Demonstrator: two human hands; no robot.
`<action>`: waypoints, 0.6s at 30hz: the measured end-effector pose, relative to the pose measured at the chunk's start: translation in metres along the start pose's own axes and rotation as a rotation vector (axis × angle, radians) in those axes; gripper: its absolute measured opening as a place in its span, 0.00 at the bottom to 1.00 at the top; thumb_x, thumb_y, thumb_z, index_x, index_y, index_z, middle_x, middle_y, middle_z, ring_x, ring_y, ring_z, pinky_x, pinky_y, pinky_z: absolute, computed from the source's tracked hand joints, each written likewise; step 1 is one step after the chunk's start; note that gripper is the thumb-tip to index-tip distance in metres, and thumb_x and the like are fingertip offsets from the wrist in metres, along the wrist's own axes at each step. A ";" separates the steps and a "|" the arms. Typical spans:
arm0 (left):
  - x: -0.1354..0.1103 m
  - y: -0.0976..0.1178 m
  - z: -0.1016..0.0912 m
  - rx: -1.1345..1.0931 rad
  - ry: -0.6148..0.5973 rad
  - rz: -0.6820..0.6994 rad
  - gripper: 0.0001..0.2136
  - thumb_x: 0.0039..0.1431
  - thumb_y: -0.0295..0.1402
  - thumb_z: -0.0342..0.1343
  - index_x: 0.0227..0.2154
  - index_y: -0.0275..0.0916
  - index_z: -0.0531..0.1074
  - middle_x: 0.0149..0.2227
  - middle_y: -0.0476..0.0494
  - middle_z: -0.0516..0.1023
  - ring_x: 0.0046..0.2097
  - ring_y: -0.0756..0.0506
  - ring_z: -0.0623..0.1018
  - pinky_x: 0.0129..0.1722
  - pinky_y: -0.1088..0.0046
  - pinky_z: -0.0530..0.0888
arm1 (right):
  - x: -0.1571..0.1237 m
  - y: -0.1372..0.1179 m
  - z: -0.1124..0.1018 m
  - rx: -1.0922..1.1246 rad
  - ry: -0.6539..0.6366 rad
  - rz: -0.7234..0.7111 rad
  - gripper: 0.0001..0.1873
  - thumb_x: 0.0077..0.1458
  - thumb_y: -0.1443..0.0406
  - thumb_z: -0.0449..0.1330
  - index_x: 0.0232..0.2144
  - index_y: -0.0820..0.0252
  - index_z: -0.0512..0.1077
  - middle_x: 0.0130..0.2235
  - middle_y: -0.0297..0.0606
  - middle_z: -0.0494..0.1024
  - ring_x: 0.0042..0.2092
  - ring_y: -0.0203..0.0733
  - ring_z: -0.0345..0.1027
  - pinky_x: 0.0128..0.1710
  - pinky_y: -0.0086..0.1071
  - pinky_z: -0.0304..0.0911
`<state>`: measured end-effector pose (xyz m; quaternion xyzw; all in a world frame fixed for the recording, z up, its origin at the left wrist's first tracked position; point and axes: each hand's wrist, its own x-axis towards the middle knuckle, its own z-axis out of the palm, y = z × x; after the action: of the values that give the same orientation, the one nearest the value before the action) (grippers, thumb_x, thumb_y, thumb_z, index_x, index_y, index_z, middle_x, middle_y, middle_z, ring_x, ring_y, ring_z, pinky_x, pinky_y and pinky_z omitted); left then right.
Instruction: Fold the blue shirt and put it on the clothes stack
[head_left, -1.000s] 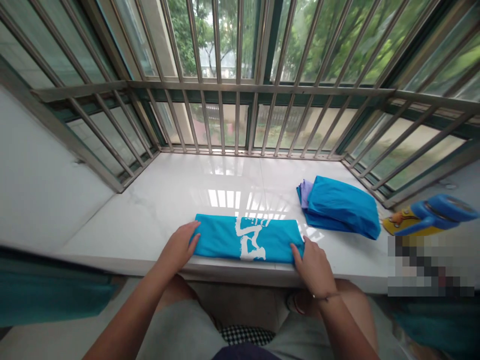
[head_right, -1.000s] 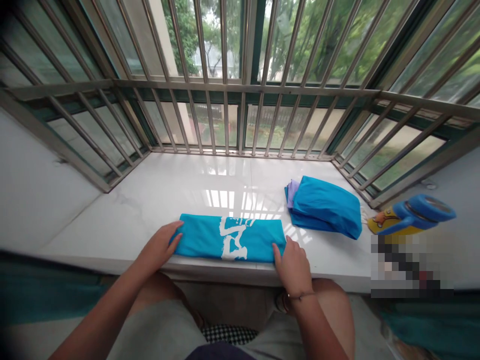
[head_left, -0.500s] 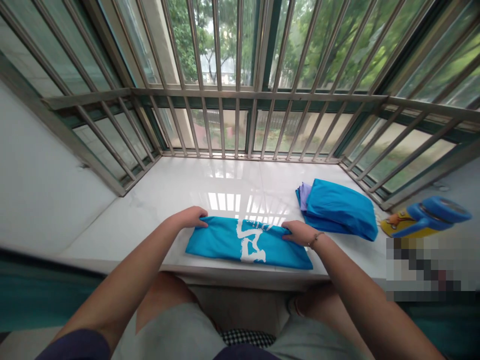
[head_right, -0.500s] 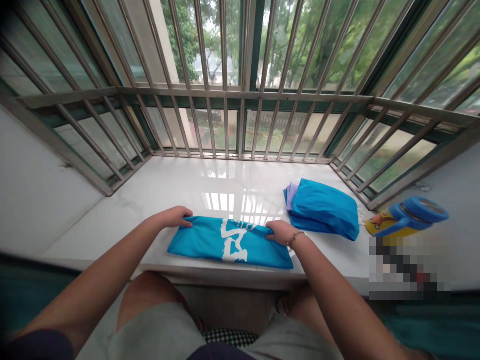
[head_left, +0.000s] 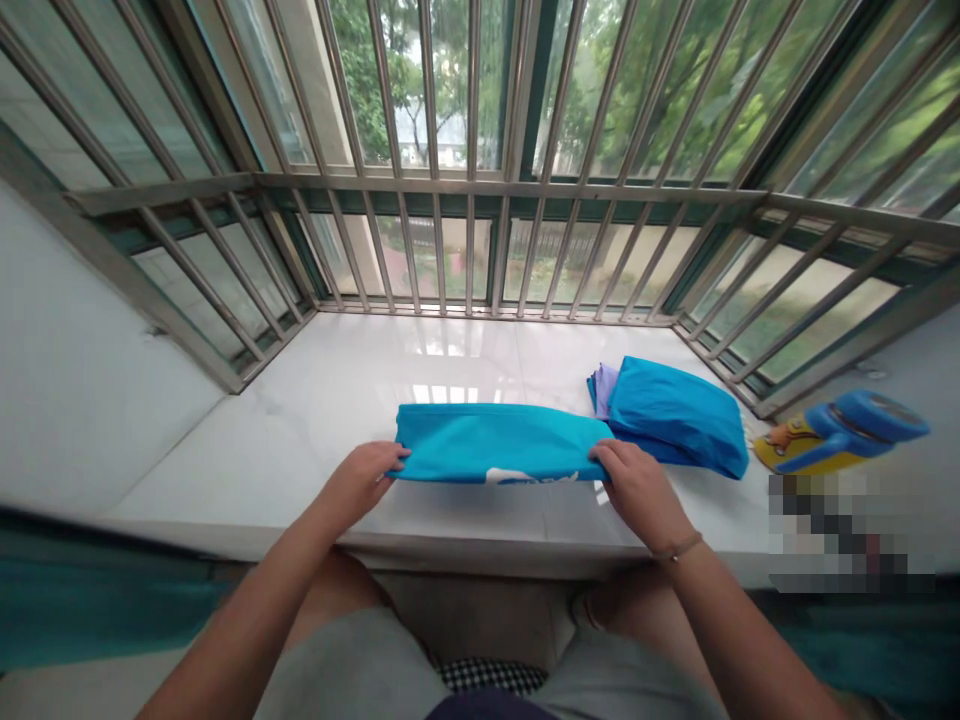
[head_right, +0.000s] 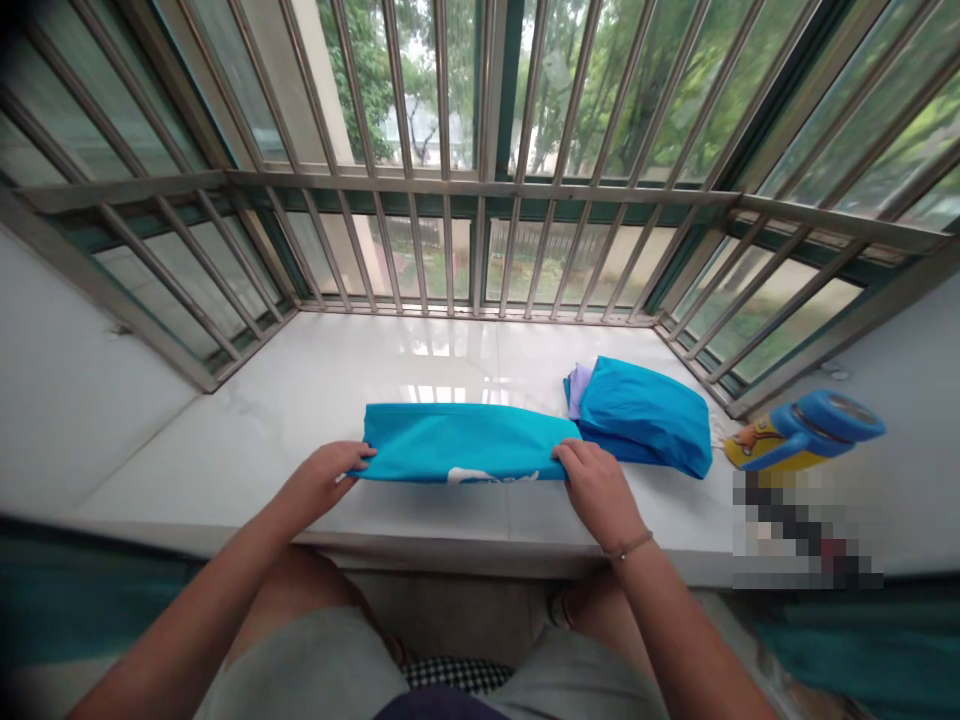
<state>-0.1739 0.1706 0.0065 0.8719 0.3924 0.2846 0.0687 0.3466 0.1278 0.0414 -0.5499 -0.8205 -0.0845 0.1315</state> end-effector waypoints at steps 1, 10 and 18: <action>-0.015 0.006 0.010 0.009 -0.043 0.017 0.08 0.68 0.29 0.55 0.40 0.43 0.81 0.55 0.39 0.86 0.57 0.39 0.84 0.59 0.56 0.81 | -0.016 -0.001 0.013 0.015 -0.030 0.007 0.19 0.59 0.75 0.56 0.49 0.56 0.77 0.55 0.48 0.81 0.54 0.55 0.75 0.55 0.46 0.70; -0.051 0.041 0.015 -0.037 -0.167 -0.204 0.16 0.74 0.44 0.56 0.57 0.46 0.80 0.65 0.37 0.79 0.67 0.35 0.77 0.71 0.50 0.70 | -0.077 -0.003 0.056 0.226 -0.045 0.326 0.20 0.70 0.65 0.50 0.56 0.60 0.76 0.61 0.53 0.78 0.64 0.55 0.71 0.68 0.51 0.64; 0.015 0.014 0.056 0.027 -0.198 -0.367 0.26 0.74 0.45 0.52 0.69 0.41 0.71 0.73 0.35 0.69 0.74 0.32 0.69 0.75 0.43 0.62 | 0.008 -0.002 0.062 -0.042 -0.141 0.685 0.26 0.73 0.51 0.54 0.52 0.69 0.77 0.48 0.65 0.82 0.51 0.62 0.78 0.52 0.48 0.70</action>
<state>-0.1260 0.1771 -0.0284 0.8102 0.5400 0.1751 0.1460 0.3346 0.1516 -0.0152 -0.8003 -0.5936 -0.0141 0.0836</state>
